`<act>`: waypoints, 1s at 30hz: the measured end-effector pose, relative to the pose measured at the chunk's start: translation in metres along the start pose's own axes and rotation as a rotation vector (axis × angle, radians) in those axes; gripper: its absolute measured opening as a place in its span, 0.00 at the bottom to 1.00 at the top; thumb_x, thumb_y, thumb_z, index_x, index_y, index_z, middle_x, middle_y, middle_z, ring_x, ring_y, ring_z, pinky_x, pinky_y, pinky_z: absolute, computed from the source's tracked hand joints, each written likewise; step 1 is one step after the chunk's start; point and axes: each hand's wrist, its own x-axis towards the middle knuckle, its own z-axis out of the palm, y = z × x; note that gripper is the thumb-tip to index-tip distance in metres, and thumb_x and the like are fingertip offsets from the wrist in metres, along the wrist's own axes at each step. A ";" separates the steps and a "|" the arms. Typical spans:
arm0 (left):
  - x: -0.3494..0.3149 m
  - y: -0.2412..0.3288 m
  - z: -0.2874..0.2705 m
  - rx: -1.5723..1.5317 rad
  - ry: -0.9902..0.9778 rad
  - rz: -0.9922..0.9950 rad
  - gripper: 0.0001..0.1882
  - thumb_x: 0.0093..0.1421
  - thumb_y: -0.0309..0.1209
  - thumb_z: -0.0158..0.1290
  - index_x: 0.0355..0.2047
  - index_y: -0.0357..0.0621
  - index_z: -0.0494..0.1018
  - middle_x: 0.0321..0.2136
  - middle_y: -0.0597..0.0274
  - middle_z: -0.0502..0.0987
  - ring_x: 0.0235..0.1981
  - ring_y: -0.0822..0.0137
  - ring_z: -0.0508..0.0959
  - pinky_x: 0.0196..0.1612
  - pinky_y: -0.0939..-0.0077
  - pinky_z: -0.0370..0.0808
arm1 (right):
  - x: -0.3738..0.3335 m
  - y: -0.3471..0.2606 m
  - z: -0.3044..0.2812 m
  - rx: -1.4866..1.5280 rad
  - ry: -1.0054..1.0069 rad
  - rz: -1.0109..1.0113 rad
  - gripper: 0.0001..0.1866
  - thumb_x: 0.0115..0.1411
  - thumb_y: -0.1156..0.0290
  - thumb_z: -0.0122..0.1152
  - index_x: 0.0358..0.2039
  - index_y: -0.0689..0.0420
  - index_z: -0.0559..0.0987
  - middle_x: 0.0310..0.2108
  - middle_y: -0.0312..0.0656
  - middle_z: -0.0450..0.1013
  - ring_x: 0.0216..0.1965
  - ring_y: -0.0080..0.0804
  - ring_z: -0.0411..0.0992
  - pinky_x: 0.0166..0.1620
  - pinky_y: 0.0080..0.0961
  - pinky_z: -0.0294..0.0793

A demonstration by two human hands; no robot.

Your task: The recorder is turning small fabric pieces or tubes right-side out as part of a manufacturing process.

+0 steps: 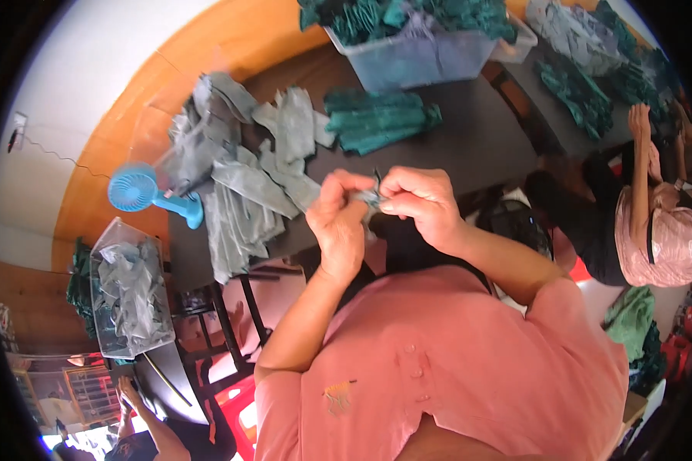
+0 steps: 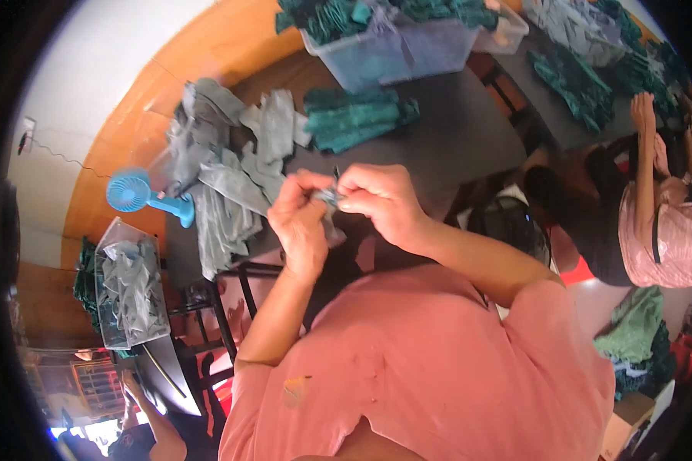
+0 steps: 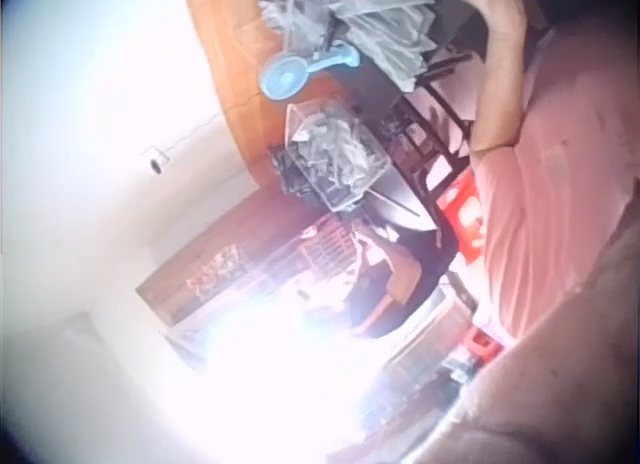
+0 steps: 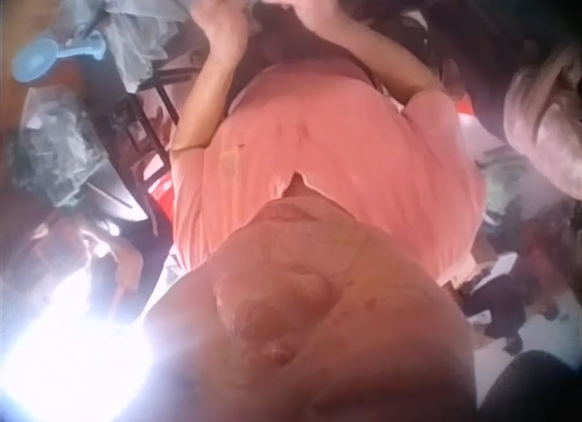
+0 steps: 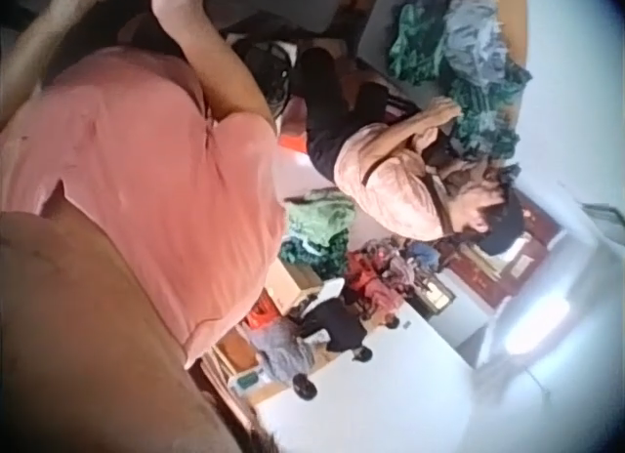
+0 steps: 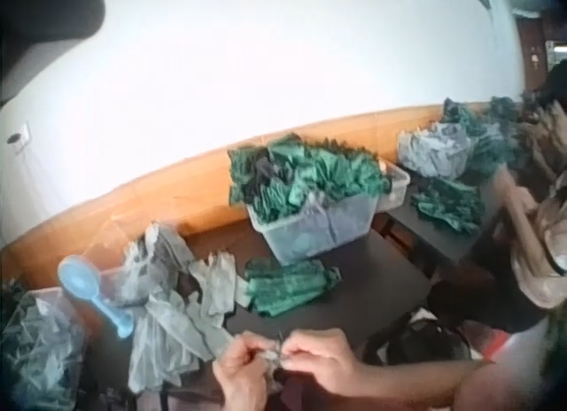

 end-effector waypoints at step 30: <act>-0.017 -0.009 -0.007 0.107 -0.060 0.009 0.19 0.45 0.10 0.38 0.32 0.33 0.76 0.33 0.63 0.74 0.34 0.74 0.71 0.39 0.84 0.68 | -0.044 0.020 0.019 -0.265 0.151 -0.303 0.08 0.49 0.79 0.63 0.31 0.56 0.75 0.23 0.40 0.69 0.20 0.36 0.70 0.24 0.29 0.69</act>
